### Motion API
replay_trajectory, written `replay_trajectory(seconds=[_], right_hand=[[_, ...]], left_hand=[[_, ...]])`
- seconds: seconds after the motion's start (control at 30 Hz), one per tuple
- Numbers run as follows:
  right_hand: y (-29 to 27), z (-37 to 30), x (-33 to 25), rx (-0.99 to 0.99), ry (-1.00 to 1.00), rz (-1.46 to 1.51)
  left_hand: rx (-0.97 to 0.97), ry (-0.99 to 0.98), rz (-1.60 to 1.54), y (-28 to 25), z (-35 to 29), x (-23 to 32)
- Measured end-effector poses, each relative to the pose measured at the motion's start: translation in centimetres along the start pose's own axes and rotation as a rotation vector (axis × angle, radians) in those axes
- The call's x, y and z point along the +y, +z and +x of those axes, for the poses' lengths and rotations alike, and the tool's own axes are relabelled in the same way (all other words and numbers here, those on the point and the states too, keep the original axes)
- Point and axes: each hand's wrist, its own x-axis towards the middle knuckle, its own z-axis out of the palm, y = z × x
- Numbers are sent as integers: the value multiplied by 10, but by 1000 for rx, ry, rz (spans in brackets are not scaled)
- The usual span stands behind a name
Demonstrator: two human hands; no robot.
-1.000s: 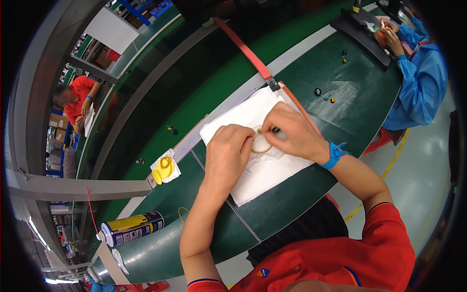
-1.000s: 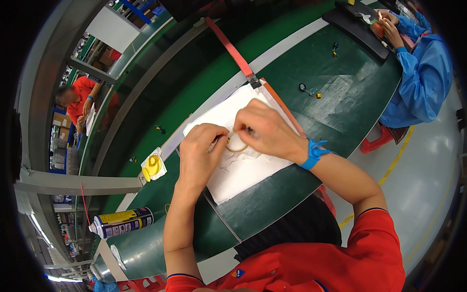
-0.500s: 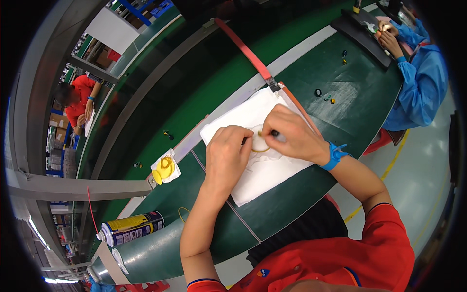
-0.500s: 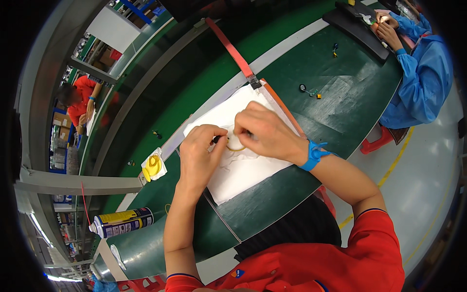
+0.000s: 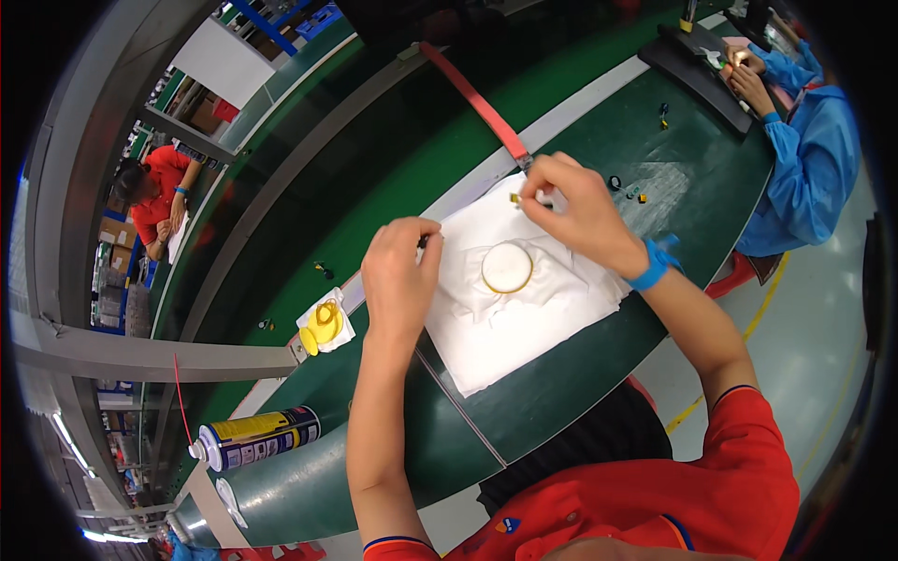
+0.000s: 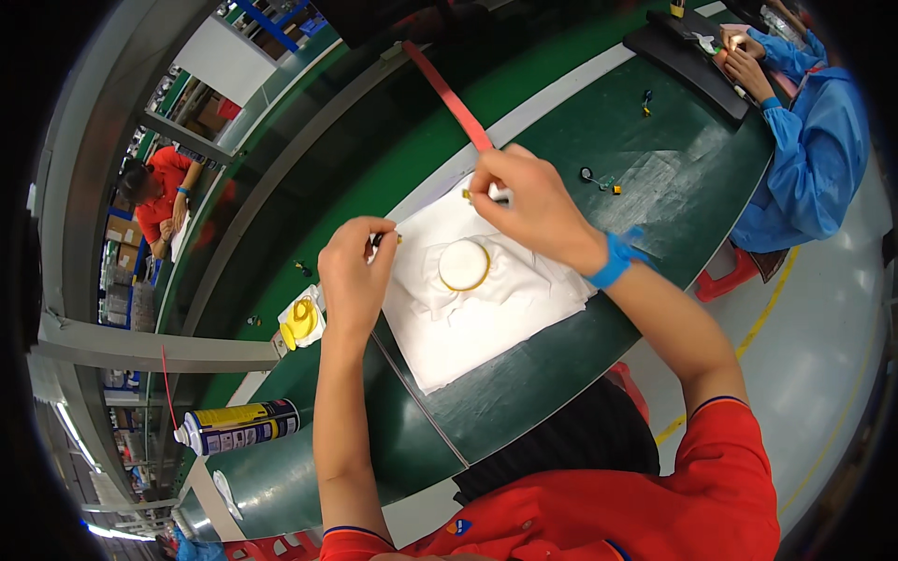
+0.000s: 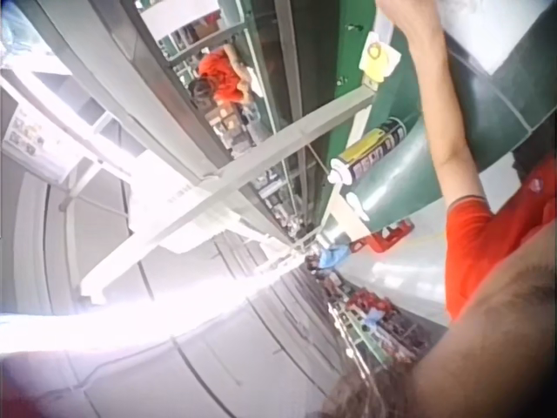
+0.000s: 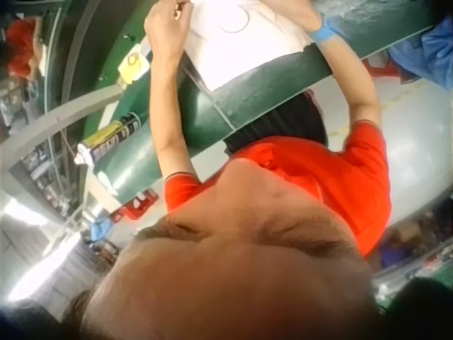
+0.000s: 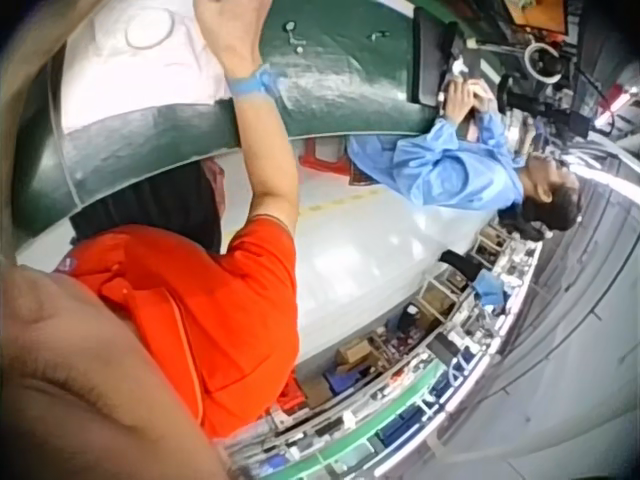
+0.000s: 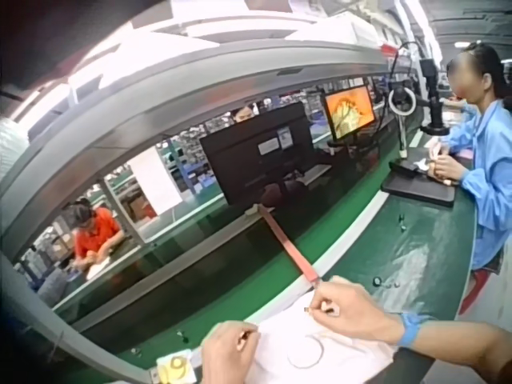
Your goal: Assembling small electronic or mechanical components at a factory workstation, including applying a substance from a pressurized spray can.
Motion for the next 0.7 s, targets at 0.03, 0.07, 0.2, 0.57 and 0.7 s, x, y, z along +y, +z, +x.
replay_trajectory(seconds=[0.03, 0.07, 0.2, 0.57, 0.7], right_hand=[[7, 10, 6, -19, -70, -26], [14, 16, 13, -38, -140, -52], [35, 19, 25, -220, -210, -251], [22, 19, 28, -237, -135, -239], [49, 50, 19, -199, -109, -216]], left_hand=[[-31, -20, -39, 4, 5, -5], [-62, -41, -78, 9, 7, -11], [-133, -37, -65, 30, 13, -25], [-160, -80, -93, 9, 4, -41], [-37, 79, 52, 18, 19, -51]])
